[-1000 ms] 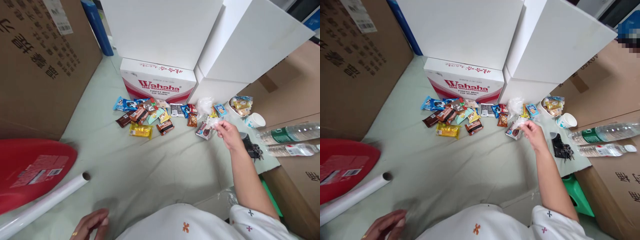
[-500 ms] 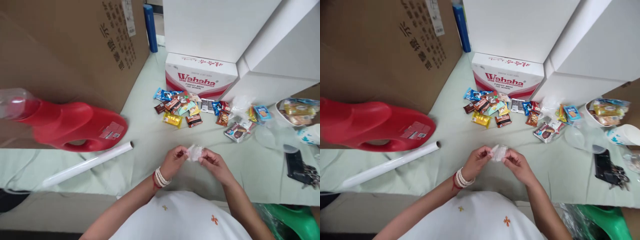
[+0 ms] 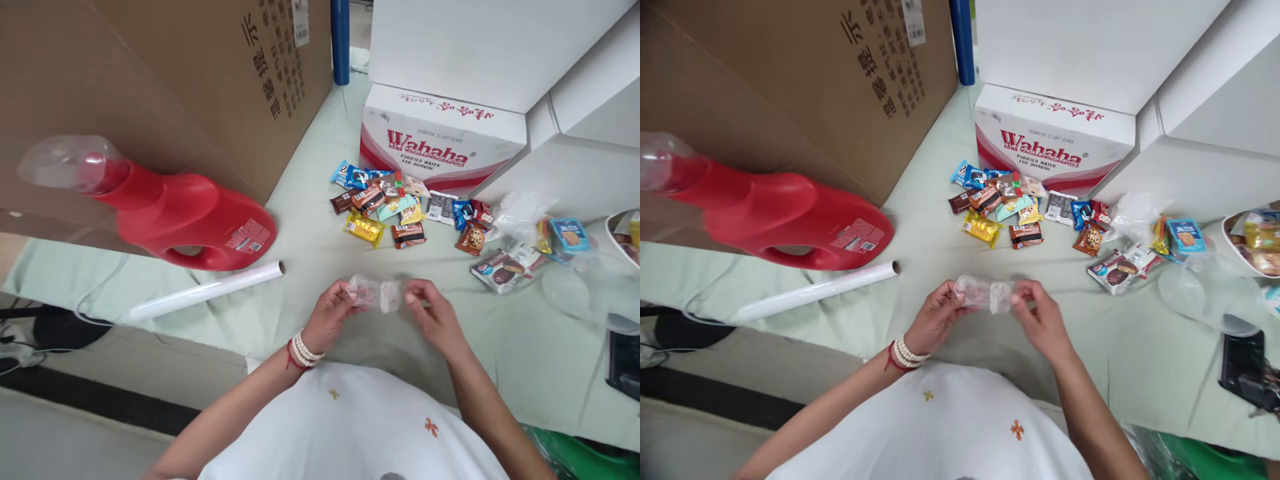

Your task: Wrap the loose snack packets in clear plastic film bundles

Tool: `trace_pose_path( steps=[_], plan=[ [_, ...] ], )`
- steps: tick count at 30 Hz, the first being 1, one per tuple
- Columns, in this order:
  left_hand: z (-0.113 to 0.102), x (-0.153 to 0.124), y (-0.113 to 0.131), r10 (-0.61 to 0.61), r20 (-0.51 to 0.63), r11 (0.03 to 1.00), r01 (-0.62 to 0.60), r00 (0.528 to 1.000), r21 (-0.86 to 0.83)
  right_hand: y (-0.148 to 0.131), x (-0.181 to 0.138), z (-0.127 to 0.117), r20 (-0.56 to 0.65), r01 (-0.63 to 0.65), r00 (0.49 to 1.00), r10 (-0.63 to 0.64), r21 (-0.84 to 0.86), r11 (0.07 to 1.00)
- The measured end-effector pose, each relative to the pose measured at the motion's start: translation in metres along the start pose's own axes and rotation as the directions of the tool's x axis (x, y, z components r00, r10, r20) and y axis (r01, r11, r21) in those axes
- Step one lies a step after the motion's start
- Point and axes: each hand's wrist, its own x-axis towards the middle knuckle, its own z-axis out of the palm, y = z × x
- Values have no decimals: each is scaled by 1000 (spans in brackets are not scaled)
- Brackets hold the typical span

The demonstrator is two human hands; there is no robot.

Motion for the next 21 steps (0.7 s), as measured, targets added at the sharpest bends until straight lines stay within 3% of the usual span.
trace_pose_path(
  steps=[2,4,9,12,14,17,19,21],
  plan=[
    [4,1,-2,9,50,1000,-9,999,2,-1,0,9,100,13,995,-19,59,998],
    [5,4,-1,28,29,1000,-27,999,-11,2,1,13,124,-30,992,14,131,991],
    [-12,10,11,63,-160,998,-66,985,-17,22,-4,-7,-30,-162,979,202,482,861],
    [-26,12,13,45,-184,999,-48,982,-14,36,-16,-27,-29,-236,954,297,537,810],
    [-32,14,12,52,-216,998,-57,975,-14,44,-28,-41,-23,-278,942,335,506,817],
    [-34,17,9,59,-251,998,-65,966,-14,49,-46,-58,-94,-276,942,322,327,904],
    [-33,18,9,46,-230,999,-49,972,-6,47,-51,-62,-210,-167,958,193,138,976],
    [-32,18,9,31,-201,1000,-31,979,4,42,-49,-56,-271,18,961,-49,-116,993]
  ],
)
